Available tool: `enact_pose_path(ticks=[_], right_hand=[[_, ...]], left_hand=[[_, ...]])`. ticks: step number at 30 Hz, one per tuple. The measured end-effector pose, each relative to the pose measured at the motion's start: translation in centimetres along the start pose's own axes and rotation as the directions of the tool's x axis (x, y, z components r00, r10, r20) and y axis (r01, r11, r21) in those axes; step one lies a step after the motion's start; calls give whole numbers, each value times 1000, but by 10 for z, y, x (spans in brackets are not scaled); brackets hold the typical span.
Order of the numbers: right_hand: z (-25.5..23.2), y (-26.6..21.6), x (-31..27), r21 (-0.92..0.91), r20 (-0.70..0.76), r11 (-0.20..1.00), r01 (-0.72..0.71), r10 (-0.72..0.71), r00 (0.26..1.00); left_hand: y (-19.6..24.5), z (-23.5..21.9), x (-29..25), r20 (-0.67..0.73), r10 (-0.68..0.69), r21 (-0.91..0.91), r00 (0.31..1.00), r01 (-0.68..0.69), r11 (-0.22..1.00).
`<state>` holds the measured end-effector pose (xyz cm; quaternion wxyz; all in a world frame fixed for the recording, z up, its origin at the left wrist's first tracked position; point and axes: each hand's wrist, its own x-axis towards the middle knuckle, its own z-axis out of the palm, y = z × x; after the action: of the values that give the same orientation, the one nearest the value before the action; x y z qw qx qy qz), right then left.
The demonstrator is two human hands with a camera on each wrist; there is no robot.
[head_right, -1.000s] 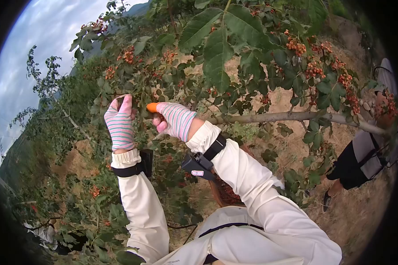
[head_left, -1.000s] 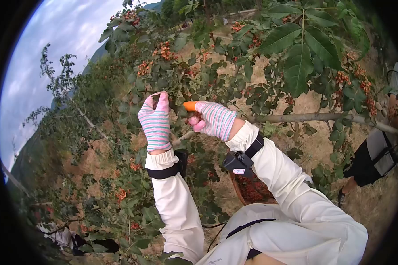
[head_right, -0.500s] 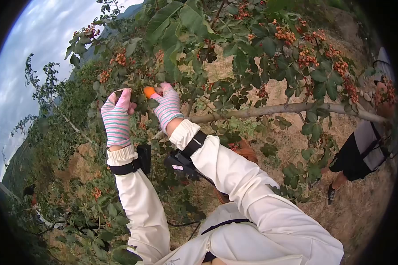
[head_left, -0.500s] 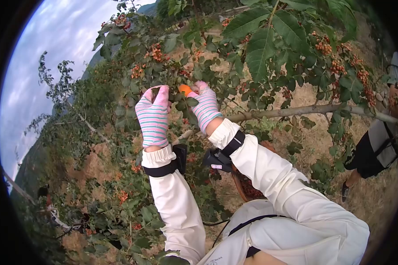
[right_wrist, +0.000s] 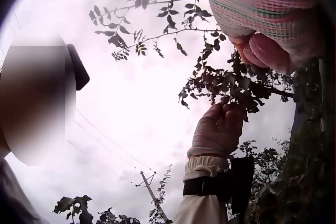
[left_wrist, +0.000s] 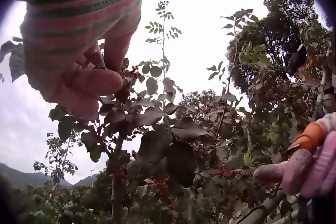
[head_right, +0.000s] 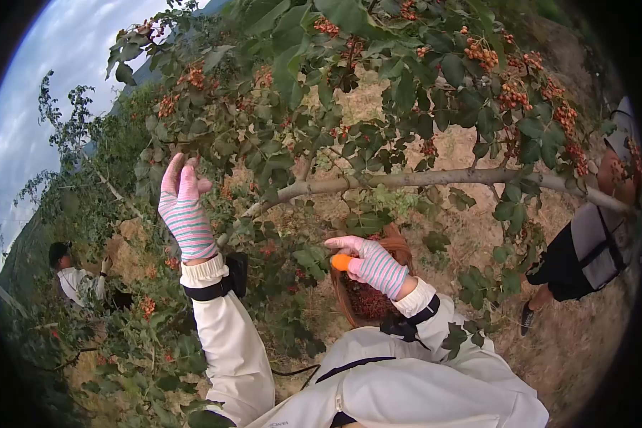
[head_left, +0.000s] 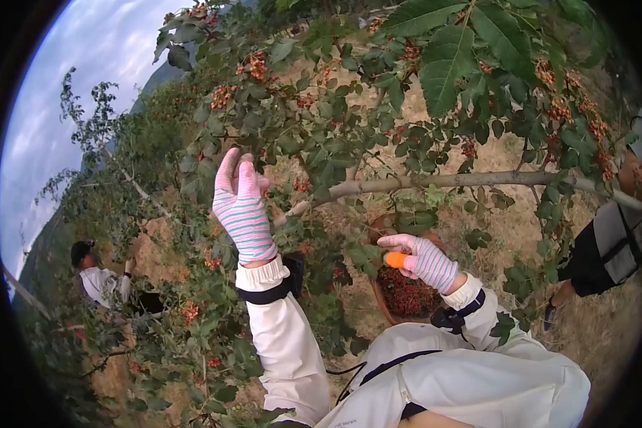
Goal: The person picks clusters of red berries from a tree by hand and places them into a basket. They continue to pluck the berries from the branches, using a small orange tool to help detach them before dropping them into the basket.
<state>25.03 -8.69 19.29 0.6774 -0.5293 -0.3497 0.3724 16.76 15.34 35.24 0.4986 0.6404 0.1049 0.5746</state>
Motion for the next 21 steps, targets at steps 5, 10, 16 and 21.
enact_pose_path(ticks=[5,10,16,21], right_hand=[[-27,105,-31,-962,-176,232,-142,-134,975],[-19,41,-19,-913,163,405,48,256,953],[59,-86,79,-404,-11,829,386,-426,905],[65,-91,165,-741,-184,574,349,-672,717]], left_hand=[[-43,8,-28,117,-333,119,935,320,940],[-72,35,-11,80,-190,377,979,147,915],[-60,49,2,-40,-53,774,998,64,630],[-62,38,8,29,-203,704,979,124,700]])
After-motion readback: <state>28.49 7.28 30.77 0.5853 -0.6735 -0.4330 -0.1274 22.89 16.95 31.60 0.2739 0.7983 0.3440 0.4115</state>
